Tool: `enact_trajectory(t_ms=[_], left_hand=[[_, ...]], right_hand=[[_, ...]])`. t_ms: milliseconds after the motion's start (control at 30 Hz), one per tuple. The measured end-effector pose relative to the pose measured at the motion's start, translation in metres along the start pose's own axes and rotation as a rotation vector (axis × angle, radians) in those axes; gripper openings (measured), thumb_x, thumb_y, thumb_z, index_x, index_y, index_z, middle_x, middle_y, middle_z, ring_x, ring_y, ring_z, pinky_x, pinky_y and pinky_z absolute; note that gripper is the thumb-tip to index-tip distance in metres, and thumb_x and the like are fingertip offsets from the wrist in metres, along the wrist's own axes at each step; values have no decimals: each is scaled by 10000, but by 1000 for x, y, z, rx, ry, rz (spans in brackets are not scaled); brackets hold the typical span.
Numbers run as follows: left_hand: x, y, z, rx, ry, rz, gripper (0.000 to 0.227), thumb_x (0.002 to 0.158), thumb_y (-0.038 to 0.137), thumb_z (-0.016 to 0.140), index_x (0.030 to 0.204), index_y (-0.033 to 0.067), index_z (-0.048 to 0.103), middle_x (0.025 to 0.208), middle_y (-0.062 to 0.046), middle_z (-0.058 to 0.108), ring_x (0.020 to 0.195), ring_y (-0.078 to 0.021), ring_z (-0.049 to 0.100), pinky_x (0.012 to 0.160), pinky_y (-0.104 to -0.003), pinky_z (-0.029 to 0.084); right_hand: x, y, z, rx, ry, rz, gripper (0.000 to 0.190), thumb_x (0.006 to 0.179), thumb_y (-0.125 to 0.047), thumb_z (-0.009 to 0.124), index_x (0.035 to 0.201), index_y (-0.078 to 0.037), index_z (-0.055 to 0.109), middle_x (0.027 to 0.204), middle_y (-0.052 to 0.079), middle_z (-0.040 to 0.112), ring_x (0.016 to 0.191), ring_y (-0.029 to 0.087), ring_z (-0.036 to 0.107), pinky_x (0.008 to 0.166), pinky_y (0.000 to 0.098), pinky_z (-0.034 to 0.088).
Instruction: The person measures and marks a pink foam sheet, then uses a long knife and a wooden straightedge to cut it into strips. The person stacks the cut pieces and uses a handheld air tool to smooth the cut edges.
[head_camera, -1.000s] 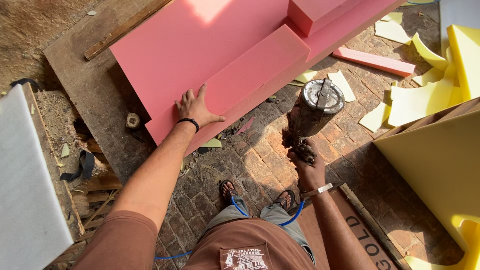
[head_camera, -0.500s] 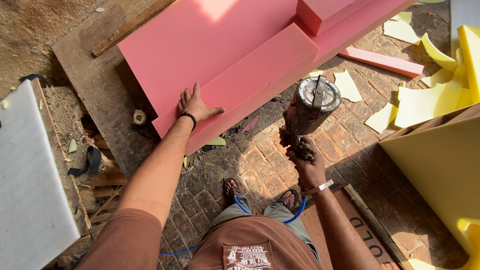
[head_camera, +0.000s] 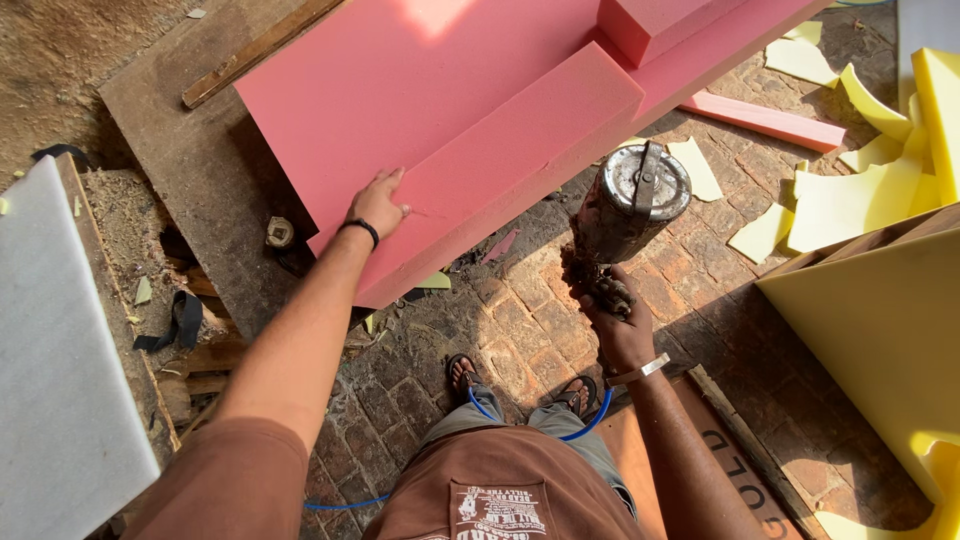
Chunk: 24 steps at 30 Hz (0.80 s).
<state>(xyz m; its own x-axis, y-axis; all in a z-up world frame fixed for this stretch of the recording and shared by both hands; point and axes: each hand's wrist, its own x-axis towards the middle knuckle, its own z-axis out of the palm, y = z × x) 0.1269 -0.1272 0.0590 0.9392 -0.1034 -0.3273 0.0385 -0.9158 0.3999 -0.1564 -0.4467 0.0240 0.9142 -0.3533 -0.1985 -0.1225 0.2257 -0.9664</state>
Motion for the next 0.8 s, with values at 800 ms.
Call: enact_trajectory(t_ms=[800], left_hand=[[-28, -21, 46, 360, -83, 62, 915, 952, 763, 264, 1611, 331, -201, 1687, -78, -298, 1579, -283, -195, 1239, -559, -127]], right_hand=[[16, -19, -25, -203, 167, -55, 560, 851, -75, 815, 1357, -7, 585, 1089, 131, 754, 881, 168, 752, 737, 287, 630]])
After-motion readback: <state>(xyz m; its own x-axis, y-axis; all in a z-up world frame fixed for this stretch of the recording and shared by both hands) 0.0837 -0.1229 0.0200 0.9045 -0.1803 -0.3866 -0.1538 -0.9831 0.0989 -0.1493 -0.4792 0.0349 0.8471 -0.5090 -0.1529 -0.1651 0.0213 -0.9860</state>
